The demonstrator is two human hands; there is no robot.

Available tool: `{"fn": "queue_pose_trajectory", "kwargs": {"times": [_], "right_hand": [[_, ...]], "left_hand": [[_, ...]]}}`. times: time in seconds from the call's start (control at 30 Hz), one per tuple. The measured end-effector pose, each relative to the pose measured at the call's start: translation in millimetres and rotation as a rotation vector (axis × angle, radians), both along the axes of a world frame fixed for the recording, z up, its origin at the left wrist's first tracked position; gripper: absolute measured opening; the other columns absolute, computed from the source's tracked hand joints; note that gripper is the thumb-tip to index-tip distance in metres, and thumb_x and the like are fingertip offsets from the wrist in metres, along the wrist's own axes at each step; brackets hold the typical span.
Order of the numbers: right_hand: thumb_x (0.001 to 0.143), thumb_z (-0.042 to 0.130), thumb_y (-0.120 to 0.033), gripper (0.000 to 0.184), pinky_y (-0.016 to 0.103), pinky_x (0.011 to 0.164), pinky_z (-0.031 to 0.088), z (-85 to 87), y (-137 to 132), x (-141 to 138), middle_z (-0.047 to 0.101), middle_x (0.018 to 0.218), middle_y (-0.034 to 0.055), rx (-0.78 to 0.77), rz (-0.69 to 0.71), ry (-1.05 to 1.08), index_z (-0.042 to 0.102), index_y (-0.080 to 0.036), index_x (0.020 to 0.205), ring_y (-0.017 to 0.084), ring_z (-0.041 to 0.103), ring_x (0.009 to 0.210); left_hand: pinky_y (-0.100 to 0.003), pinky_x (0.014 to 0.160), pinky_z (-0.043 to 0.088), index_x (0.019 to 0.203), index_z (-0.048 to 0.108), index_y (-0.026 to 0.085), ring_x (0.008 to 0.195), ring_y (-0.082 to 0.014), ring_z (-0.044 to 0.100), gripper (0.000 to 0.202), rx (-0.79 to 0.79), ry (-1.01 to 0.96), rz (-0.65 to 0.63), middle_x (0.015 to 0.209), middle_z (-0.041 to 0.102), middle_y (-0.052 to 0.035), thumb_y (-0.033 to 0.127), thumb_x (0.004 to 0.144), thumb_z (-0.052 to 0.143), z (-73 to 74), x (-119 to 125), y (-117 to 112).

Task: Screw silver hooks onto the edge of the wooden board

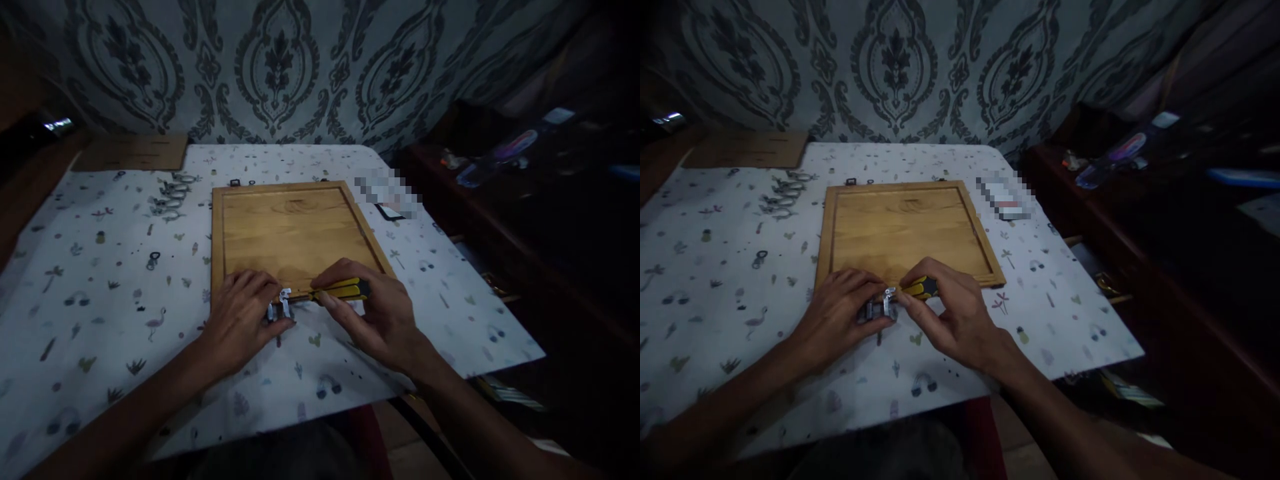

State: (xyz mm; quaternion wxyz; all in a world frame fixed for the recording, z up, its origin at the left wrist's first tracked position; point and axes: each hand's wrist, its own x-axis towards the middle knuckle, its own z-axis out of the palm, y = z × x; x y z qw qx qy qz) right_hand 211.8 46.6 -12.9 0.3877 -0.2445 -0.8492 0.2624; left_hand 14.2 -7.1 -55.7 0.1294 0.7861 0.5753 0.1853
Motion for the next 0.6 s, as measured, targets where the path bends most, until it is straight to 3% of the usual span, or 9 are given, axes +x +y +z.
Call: {"fn": "queue_pose_trajectory", "kwargs": {"times": [0.27,0.6], "right_hand": [[0.092,0.056,-0.018,0.008,0.030,0.065,0.052,0.1,2.1,0.4,0.065,0.084,0.0057,0.009,0.036,-0.025,0.057,-0.017,0.099,0.016,0.064,0.076],[0.095,0.056,-0.020,0.014,0.026,0.079,0.053,27.7,20.7,4.8,0.070,0.097,0.0048,-0.101,0.292,-0.309,0.058,-0.018,0.109,0.015,0.067,0.091]], "left_hand": [[-0.046,0.089,0.043,0.105,0.063,0.018,0.103,-0.0268,0.056,0.036,0.016,-0.006,0.006,0.109,0.065,-0.0049,0.041,0.079,0.073,-2.1,0.8,0.5],[-0.047,0.090,0.042,0.109,0.063,0.020,0.103,-0.0270,0.055,0.035,0.008,-0.017,0.001,0.111,0.064,-0.0053,0.042,0.083,0.069,-4.2,0.4,-1.0]]}}
